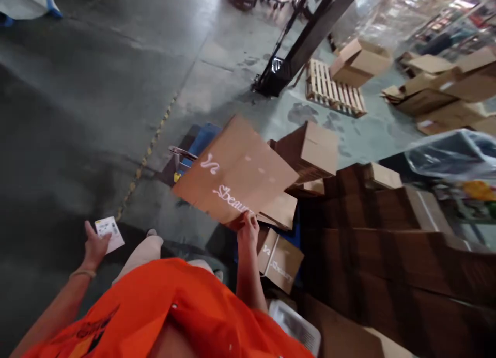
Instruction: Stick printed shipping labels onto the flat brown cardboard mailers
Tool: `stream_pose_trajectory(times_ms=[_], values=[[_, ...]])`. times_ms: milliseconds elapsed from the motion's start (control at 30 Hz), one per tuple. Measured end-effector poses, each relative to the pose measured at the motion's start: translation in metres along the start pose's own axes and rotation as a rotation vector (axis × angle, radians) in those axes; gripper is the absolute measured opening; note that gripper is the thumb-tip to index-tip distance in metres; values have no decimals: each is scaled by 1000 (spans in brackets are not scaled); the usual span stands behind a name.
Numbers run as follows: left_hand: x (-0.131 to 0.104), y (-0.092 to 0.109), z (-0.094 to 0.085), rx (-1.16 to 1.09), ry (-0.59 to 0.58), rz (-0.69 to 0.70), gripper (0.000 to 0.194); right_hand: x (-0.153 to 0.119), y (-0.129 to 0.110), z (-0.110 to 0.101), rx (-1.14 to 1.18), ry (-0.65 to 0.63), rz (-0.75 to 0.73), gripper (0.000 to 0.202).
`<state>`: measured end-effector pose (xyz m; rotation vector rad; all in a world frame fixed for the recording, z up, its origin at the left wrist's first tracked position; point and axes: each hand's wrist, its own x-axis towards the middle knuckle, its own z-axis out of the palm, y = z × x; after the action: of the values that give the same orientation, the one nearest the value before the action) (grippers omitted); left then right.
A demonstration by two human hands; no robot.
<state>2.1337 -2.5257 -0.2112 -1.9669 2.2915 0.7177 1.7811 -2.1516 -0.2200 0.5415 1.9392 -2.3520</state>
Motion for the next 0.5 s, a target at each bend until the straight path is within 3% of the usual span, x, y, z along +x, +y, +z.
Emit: stream_pose_trajectory(times_ms=[67,200,367,500], values=[[46,11,-34,-122,-3,-18,84,-13,3,102,19,-89,12,45],[149,71,-92,-274,-69,109,41,-25,13,271,-11,-192,49,43],[294,152,-138,-279,2,190,38,13,28,432,-20,-243,112,41],[385,174,-165,25,-59,177,34,75,38,553,-20,-276,146,37]])
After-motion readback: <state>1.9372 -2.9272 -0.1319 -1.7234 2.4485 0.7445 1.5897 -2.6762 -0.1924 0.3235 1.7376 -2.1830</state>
